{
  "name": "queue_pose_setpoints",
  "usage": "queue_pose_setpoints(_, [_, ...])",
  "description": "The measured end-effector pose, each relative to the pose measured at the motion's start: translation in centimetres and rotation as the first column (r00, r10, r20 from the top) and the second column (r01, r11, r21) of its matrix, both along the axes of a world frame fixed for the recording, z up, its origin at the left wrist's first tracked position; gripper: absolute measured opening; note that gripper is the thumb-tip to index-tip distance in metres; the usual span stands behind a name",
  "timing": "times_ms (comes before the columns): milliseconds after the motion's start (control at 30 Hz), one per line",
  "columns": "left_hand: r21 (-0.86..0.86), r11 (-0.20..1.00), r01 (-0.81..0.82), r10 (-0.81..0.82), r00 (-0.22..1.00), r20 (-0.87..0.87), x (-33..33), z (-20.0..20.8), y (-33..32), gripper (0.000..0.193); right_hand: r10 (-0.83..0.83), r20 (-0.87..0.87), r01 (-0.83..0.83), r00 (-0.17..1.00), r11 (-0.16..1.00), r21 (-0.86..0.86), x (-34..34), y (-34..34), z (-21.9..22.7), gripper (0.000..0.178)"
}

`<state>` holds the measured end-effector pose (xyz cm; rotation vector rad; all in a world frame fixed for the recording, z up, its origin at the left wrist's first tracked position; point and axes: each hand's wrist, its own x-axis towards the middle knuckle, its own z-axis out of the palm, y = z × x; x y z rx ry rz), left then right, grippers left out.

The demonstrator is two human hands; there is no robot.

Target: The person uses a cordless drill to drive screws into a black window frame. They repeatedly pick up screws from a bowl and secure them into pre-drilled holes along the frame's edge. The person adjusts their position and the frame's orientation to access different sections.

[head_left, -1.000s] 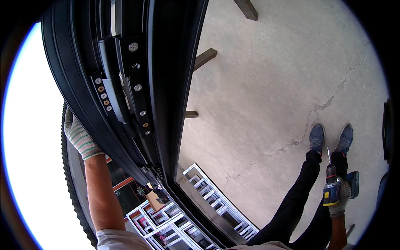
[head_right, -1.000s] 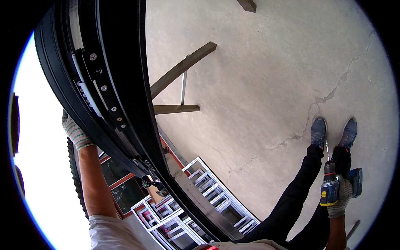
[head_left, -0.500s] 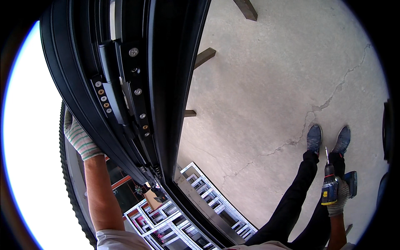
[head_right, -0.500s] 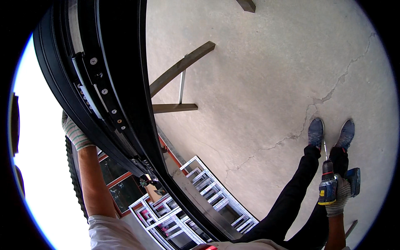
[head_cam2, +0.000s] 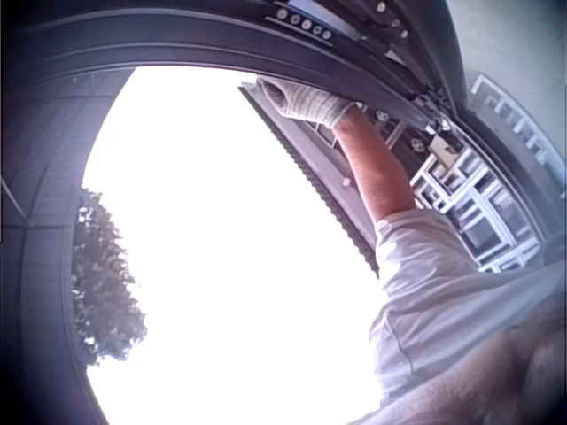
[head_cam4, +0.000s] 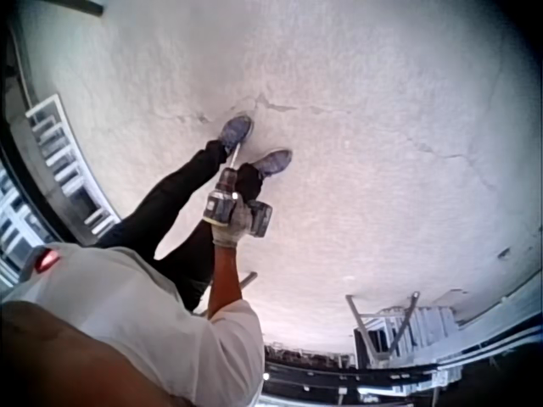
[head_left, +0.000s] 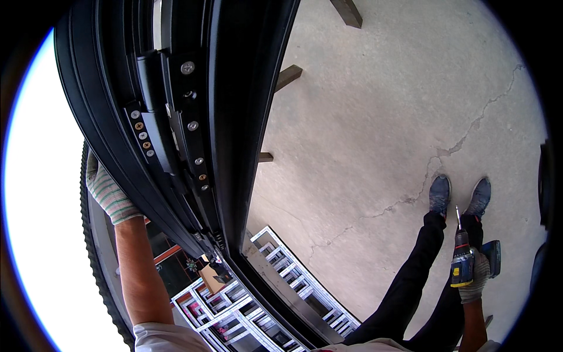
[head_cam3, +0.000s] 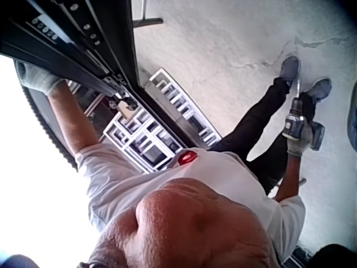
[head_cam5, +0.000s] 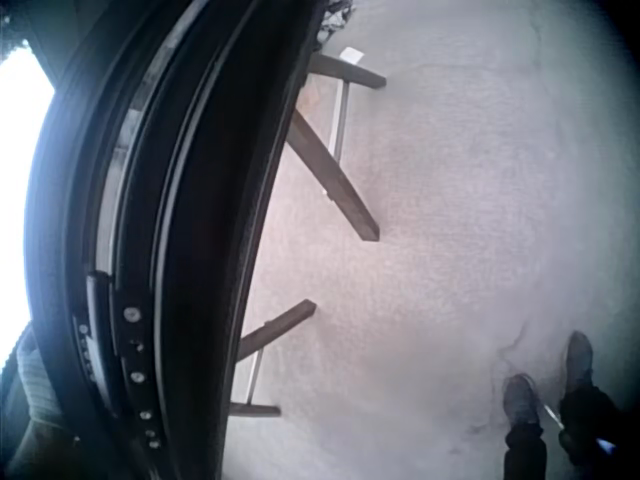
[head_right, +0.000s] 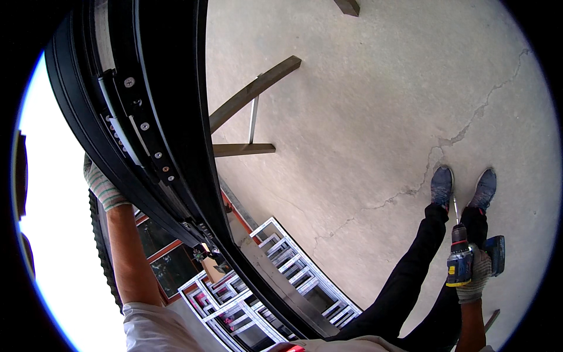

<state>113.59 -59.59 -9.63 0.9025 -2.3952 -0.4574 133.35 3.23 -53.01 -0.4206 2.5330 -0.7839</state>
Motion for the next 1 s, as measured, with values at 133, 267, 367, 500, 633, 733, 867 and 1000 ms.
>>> queue_pose_setpoints(133, [-0.009,1.0,0.007,-0.007,1.0,-0.005,0.0,-0.2,-0.2,0.03,0.014,-0.007,-0.014,1.0,1.0,0.015,0.1,0.2,0.0,0.047])
queue_pose_setpoints(267, [-0.027,1.0,0.01,-0.01,1.0,0.011,-0.2,0.4,0.7,0.029,0.016,-0.029,-0.015,0.999,1.0,0.009,-0.5,-0.3,0.3,0.038])
queue_pose_setpoints(367, [-0.015,0.999,0.029,-0.029,0.999,0.014,0.0,0.7,0.3,0.03,0.027,-0.054,-0.027,0.998,1.0,-0.009,-0.5,-0.1,-0.1,0.035])
queue_pose_setpoints(500, [-0.009,1.0,0.006,-0.006,1.0,-0.006,-0.1,-0.3,-0.4,0.03,0.02,-0.055,-0.019,0.998,1.0,0.017,-0.6,-0.3,0.7,0.033])
queue_pose_setpoints(633, [-0.061,0.998,-0.021,0.021,1.0,-0.005,-0.4,-0.3,0.2,0.031,0.052,-0.017,-0.052,0.999,0.998,0.021,0.0,0.4,-0.1,0.045])
queue_pose_setpoints(733, [-0.063,0.998,-0.027,0.027,1.0,0.0,-0.6,-0.3,0.7,0.031,0.072,-0.008,-0.072,0.997,0.997,0.042,0.1,0.5,-0.2,0.049])
queue_pose_setpoints(867, [-0.025,1.0,0.004,-0.004,1.0,0.012,-0.5,-0.3,0.4,0.031,0.054,0.035,-0.057,0.998,0.996,0.069,0.3,0.7,-0.5,0.047])
queue_pose_setpoints(1000, [0.001,1.0,-0.008,0.008,1.0,0.007,-0.7,-0.5,0.5,0.031,0.05,-0.042,-0.049,0.998,0.998,0.029,-0.2,0.3,0.2,0.043])
